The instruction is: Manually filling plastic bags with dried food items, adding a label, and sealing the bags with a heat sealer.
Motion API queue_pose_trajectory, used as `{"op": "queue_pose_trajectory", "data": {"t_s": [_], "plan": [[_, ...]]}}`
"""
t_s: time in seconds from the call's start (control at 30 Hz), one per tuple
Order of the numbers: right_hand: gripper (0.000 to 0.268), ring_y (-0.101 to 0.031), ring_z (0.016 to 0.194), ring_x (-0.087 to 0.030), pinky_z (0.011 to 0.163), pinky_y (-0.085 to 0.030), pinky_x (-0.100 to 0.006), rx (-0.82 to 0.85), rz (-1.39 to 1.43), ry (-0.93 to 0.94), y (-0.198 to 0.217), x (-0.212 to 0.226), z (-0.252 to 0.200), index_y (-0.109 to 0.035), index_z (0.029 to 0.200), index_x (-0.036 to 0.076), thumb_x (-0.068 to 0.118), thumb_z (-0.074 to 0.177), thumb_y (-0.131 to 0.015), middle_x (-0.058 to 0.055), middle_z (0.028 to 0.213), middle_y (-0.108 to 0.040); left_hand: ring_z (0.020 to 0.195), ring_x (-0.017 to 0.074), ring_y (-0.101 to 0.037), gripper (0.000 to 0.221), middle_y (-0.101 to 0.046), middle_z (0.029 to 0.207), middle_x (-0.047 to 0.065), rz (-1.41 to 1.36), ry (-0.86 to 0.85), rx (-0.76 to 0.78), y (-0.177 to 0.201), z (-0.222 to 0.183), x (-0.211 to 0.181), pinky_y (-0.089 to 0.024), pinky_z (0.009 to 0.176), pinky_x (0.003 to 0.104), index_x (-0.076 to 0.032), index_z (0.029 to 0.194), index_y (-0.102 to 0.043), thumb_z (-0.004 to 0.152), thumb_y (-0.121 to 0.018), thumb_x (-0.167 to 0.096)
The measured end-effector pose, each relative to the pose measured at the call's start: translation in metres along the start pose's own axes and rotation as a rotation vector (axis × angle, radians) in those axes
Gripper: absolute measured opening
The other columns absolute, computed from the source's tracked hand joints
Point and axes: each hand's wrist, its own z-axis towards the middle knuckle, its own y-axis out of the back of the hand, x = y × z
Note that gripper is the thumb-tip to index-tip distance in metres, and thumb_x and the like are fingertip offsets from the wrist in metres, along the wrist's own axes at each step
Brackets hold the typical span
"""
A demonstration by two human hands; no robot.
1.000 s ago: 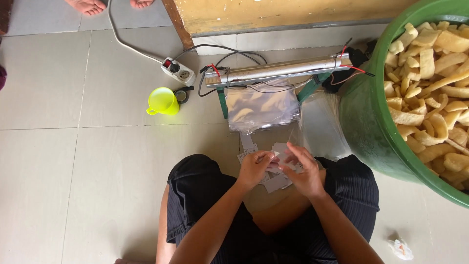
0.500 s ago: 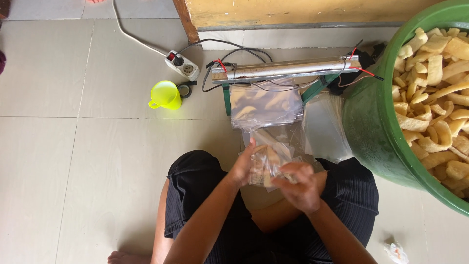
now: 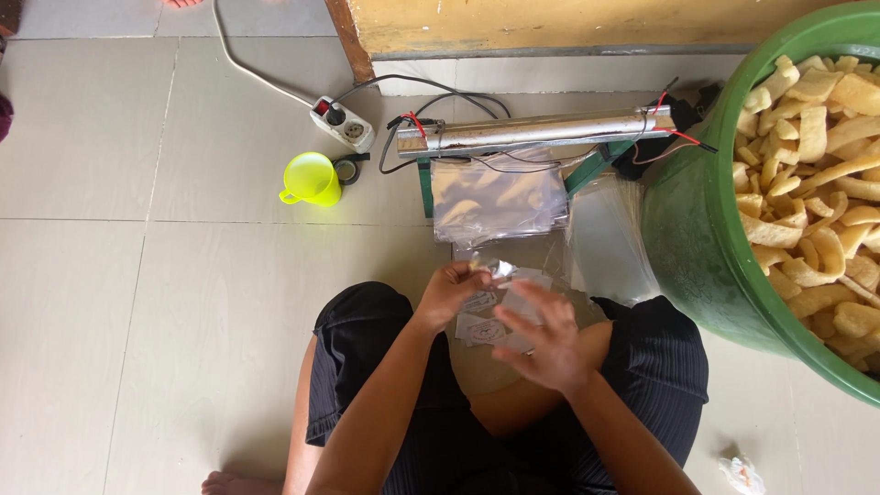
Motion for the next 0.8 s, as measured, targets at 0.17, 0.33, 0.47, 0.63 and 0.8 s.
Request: {"op": "queue_pose_trajectory", "data": {"t_s": [0.17, 0.33, 0.47, 0.63, 0.8], "plan": [[0.031, -0.051, 0.137, -0.038, 0.093, -0.043, -0.046, -0.25, -0.147, -0.159, 0.023, -0.005, 0.005, -0.072, 0.105, 0.023, 0.012, 0.079, -0.084, -0.013, 0.152, -0.047, 0.083, 0.0129, -0.073, 0.029, -0.077, 0.089, 0.012, 0.001, -0.011, 0.199, -0.007, 0.004, 0.034, -0.06, 0.079, 0.026, -0.004, 0.103, -0.079, 0.077, -0.092, -0.009], [0.024, -0.073, 0.087, -0.019, 0.078, -0.056, -0.032, -0.157, -0.131, -0.29, 0.021, -0.018, -0.011, -0.073, 0.082, 0.027, 0.005, 0.077, -0.081, 0.008, 0.095, -0.073, 0.119, 0.0291, -0.05, 0.07, -0.051, 0.133, 0.02, 0.444, -0.202, 0.227, -0.033, -0.032, -0.023, -0.053, 0.097, 0.042, -0.004, 0.139, -0.052, 0.078, -0.088, -0.009], [0.016, -0.074, 0.078, -0.025, 0.072, -0.058, -0.038, -0.087, -0.128, -0.288, 0.036, -0.027, -0.012, -0.075, 0.083, 0.021, 0.005, 0.084, -0.078, 0.002, 0.084, -0.076, 0.147, 0.0223, -0.045, 0.063, -0.06, 0.143, -0.01, 1.235, -1.271, 0.127, -0.052, -0.034, -0.015, -0.04, 0.118, 0.049, -0.032, 0.144, -0.054, 0.088, -0.079, -0.019], [0.016, -0.074, 0.076, -0.031, 0.066, -0.057, -0.043, -0.06, 0.004, -0.307, 0.069, -0.008, 0.003, -0.078, 0.091, 0.017, 0.003, 0.084, -0.077, -0.003, 0.082, -0.078, 0.114, 0.0183, -0.064, 0.029, -0.068, 0.079, -0.005, 1.317, -1.223, 0.055, -0.05, -0.034, -0.039, -0.036, 0.117, 0.057, -0.026, 0.111, -0.067, 0.085, -0.079, -0.023], [0.022, -0.076, 0.086, -0.033, 0.073, -0.058, -0.044, 0.062, -0.138, -0.295, 0.113, 0.007, 0.012, -0.077, 0.112, 0.016, 0.02, 0.091, -0.074, -0.011, 0.1, -0.078, 0.104, 0.0188, -0.068, 0.014, -0.064, 0.071, -0.005, 1.245, -1.129, 0.095, -0.045, -0.03, -0.052, -0.046, 0.11, 0.052, -0.024, 0.083, -0.069, 0.083, -0.082, -0.02]]}}
